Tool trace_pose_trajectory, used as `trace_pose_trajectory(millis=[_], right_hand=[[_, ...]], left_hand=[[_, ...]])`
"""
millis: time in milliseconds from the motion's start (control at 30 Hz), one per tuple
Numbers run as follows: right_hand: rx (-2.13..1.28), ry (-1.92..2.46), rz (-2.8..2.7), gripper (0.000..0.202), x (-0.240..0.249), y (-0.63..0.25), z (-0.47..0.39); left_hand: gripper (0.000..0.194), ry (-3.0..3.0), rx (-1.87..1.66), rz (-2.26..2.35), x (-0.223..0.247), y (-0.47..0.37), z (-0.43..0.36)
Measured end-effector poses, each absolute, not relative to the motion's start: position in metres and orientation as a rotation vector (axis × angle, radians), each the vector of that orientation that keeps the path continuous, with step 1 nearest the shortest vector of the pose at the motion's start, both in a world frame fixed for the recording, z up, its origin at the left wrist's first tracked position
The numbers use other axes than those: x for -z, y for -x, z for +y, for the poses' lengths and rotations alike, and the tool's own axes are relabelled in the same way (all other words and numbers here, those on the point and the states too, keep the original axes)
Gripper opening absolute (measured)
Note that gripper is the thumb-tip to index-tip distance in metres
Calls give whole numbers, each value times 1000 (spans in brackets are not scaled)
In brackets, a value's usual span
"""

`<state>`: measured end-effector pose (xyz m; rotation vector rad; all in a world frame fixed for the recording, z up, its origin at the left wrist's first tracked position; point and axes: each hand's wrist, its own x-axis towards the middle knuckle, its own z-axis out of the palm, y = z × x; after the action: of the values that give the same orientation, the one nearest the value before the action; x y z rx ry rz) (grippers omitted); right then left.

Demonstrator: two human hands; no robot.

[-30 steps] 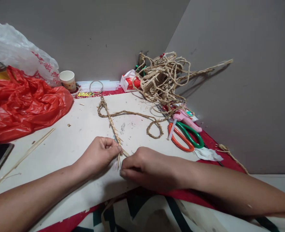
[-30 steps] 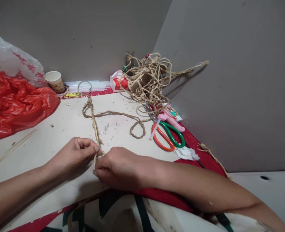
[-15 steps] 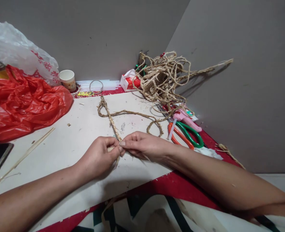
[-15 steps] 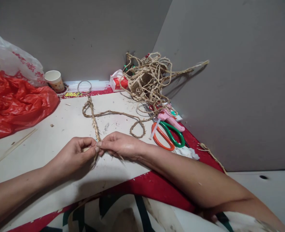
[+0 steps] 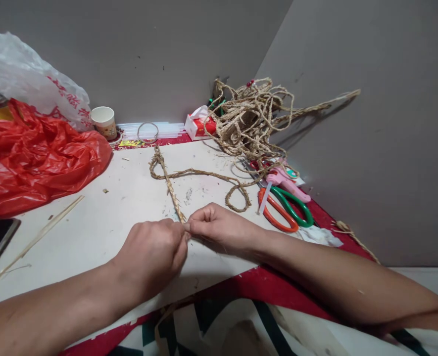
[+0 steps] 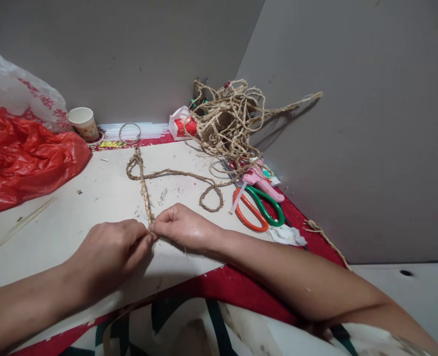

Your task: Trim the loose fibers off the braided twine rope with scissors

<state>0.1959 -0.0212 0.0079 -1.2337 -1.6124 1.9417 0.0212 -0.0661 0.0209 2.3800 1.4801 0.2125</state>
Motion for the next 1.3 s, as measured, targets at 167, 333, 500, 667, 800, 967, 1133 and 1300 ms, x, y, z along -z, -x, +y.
trace_pose_trajectory(millis=[167, 333, 500, 667, 800, 967, 1133, 1300], right_hand=[[-2097, 1196, -1458, 30, -5, -193, -25], [-2121, 1186, -1334, 24, -4, -193, -24], [-2257, 1153, -1206, 27, -13, -197, -22], [-2206, 1111, -1286, 27, -17, -197, -22], [-2179, 1141, -1396, 24, -15, -198, -21], [-2087, 1189, -1587, 22, -13, -201, -19], [-1971, 1219, -1776, 25, -15, -203, -19], [-1519, 1304, -2112, 23, -17, -201, -26]], left_hand=[[28, -2703, -67, 1446, -10, -29, -74], [28, -2810, -77, 1254, -11, -31, -80], [26, -2282, -558, 1321, -22, -24, -71], [17, -1233, -625, 1268, -23, -23, -51], [15, -1142, -522, 1143, -17, -25, -49], [18, -1426, -527, 1191, -18, -19, -50], [23, -1679, -497, 1279, -19, -16, -46], [19, -1446, -478, 1153, -12, -15, -42]])
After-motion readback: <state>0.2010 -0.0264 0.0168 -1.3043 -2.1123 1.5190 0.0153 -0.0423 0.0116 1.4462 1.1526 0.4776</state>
